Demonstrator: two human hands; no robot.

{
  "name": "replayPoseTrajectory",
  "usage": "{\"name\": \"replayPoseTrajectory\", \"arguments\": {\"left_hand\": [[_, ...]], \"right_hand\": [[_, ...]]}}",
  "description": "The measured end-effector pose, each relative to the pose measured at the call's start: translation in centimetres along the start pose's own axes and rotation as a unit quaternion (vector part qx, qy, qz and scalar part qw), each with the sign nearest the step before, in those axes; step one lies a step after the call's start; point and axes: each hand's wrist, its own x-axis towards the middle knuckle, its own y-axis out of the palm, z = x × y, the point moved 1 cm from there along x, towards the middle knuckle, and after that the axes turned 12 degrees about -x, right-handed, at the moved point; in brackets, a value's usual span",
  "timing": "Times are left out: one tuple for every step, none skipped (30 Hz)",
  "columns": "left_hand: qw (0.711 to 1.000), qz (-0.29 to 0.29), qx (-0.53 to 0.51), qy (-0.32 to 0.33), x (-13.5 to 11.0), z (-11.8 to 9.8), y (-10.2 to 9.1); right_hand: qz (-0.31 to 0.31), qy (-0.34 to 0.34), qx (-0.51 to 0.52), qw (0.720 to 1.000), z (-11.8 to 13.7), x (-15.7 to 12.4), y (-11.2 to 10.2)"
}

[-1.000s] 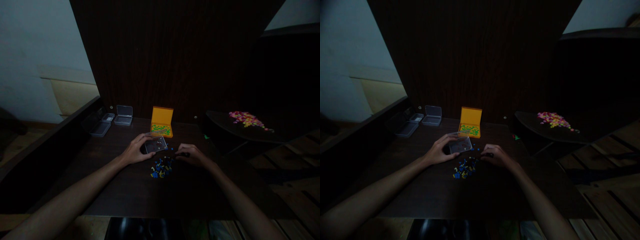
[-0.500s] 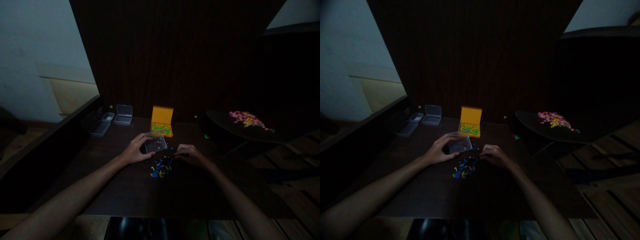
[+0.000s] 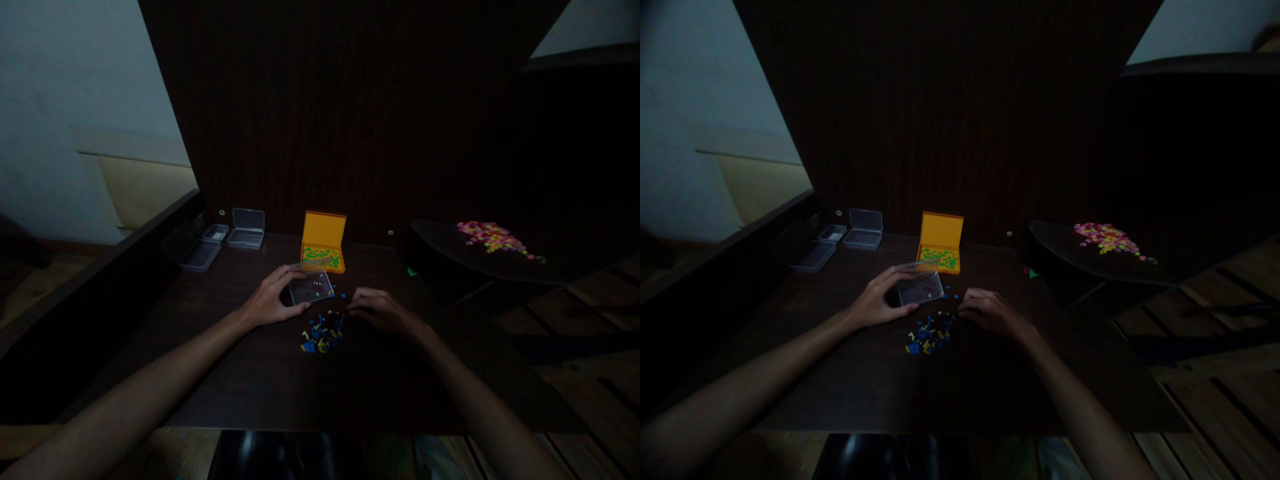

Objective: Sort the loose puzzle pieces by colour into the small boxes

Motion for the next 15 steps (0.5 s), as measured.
{"name": "replayPoseTrajectory", "arguments": {"left_hand": [[1.000,0.000,-0.002,0.000,0.00,0.00,0.00],[1.000,0.000,-0.003,0.000,-0.01,0.00,0.00],[1.000,0.000,-0.003,-0.002,-0.03,0.00,0.01],[1.000,-0.002,-0.003,-0.004,-0.04,0.01,0.02],[1.000,-0.002,-0.003,-0.005,-0.05,0.01,0.03],[1.000,-0.003,-0.004,-0.006,-0.06,0.01,0.04],[1.000,-0.004,-0.004,-0.007,-0.06,0.01,0.05],[1.000,-0.005,-0.004,-0.006,-0.06,0.00,0.05],[1.000,-0.006,-0.004,-0.005,-0.05,-0.02,0.05],[1.000,-0.006,-0.004,-0.003,-0.03,-0.04,0.04],[1.000,-0.007,-0.003,-0.001,-0.03,-0.06,0.03],[1.000,-0.006,-0.002,0.001,-0.03,-0.08,0.02],[1.000,-0.006,-0.001,0.002,-0.03,-0.10,0.00],[1.000,-0.005,0.000,0.003,-0.05,-0.10,-0.01],[1.000,-0.005,0.001,0.003,-0.07,-0.10,-0.01]], "right_hand": [[0.000,0.005,0.004,1.000,-0.20,-0.07,0.11],[0.001,0.010,0.008,1.000,-0.39,-0.13,0.21],[0.002,0.016,0.012,1.000,-0.57,-0.18,0.30],[0.003,0.020,0.016,1.000,-0.71,-0.21,0.35],[0.003,0.022,0.021,1.000,-0.80,-0.21,0.38],[0.001,0.021,0.026,0.999,-0.83,-0.20,0.37],[-0.003,0.020,0.032,0.999,-0.82,-0.18,0.34],[-0.006,0.018,0.037,0.999,-0.77,-0.14,0.30],[-0.007,0.015,0.041,0.999,-0.70,-0.11,0.26],[-0.007,0.013,0.044,0.999,-0.63,-0.07,0.23],[-0.007,0.012,0.046,0.999,-0.55,-0.05,0.20],[-0.006,0.011,0.047,0.999,-0.49,-0.03,0.17],[-0.005,0.012,0.047,0.999,-0.44,-0.02,0.15],[-0.005,0.012,0.047,0.999,-0.40,-0.02,0.13],[-0.005,0.013,0.045,0.999,-0.36,-0.02,0.10]]}}
